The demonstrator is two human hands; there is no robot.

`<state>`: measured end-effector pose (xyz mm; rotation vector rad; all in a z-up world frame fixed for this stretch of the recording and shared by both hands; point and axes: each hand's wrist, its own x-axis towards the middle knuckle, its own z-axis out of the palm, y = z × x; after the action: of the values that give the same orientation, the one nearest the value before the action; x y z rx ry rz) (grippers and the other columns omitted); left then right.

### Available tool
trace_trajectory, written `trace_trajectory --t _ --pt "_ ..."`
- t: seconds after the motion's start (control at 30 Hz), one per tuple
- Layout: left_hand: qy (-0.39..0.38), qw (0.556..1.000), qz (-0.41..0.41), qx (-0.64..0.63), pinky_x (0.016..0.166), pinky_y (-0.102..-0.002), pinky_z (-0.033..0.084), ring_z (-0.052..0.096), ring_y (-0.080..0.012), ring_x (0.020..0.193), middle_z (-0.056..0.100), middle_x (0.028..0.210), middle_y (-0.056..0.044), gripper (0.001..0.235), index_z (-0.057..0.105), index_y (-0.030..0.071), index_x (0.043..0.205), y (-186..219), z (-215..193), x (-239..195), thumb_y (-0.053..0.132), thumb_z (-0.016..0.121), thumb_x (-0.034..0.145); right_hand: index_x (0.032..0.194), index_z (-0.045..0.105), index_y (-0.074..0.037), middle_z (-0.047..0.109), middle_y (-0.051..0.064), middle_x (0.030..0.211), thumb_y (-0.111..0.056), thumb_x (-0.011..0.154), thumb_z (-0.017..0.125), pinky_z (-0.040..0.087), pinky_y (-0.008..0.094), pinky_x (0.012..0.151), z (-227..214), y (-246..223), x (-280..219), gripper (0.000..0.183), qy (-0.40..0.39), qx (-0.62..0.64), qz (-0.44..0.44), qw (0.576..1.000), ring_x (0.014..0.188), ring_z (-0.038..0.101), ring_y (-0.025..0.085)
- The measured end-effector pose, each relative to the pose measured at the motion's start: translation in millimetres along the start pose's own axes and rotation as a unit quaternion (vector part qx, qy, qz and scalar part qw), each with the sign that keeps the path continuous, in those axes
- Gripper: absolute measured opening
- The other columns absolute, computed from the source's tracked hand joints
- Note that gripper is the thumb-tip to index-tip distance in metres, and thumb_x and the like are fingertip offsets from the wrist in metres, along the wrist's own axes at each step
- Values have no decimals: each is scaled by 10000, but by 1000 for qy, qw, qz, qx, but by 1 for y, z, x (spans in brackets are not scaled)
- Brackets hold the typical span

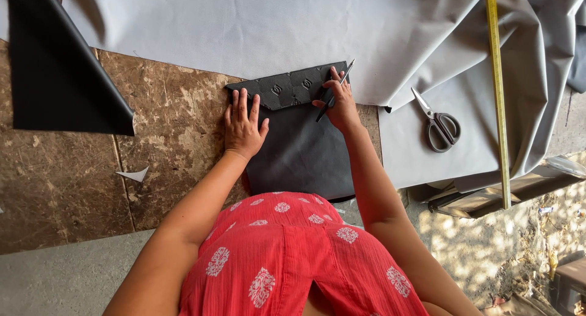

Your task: The person cuts a piece of fabric to size and then uses a template and pen to mark a cross-stitching pattern on it.

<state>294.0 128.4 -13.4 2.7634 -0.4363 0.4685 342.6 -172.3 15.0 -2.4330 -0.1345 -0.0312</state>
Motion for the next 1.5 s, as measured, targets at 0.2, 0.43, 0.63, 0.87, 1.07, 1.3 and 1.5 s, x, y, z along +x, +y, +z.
trace_trajectory --t 0.2,0.43,0.63,0.87,1.07,1.3,1.5 --pt "-3 1000 -7 2 1118 -540 333 303 -426 1523 330 1621 -254 639 473 108 1555 0 0 -2 453 544 1022 1203 541 -180 343 117 1657 -461 862 862 264 747 1140 -1 2 1 546 -30 -9 10 999 1494 269 496" --pt "-11 1000 -9 -3 1129 -534 333 306 -413 1524 334 1620 -240 635 481 118 1548 1 -1 0 446 546 1009 1187 544 -181 347 114 1656 -454 849 875 262 761 1132 -1 6 2 546 -22 -6 8 1000 1492 261 507" --pt "30 999 20 -1 1021 -551 383 533 -309 1254 581 1290 -112 320 716 216 1227 -31 37 19 396 586 996 1190 555 -175 353 113 1653 -439 848 884 272 762 1125 -1 8 2 543 -22 -4 10 1000 1487 275 507" --pt "-142 985 93 -22 771 -401 488 593 -190 929 597 933 31 222 761 221 877 -56 70 78 340 893 744 1163 561 -174 376 106 1642 -431 821 901 277 770 1119 -1 5 2 546 -11 3 12 1000 1480 287 512" --pt "-238 955 163 -66 637 -433 511 616 -234 751 605 851 -6 630 773 367 1162 -44 64 129 228 949 573 1277 551 -204 393 154 1614 -469 858 891 307 740 1124 -4 -2 3 601 4 27 44 999 1460 351 478" --pt "-505 845 177 18 725 -446 577 717 -309 952 730 1103 -101 844 562 478 1451 -38 37 187 496 917 686 1234 626 -80 637 85 738 -312 966 500 424 276 524 -24 -139 -11 377 64 339 172 923 562 508 153" --pt "-504 841 162 -108 721 -337 507 688 -160 854 733 863 76 827 670 363 1382 -50 29 188 352 981 617 1152 683 -76 730 19 1009 -144 1008 512 515 271 742 33 -169 4 234 -206 255 -17 945 827 631 104"
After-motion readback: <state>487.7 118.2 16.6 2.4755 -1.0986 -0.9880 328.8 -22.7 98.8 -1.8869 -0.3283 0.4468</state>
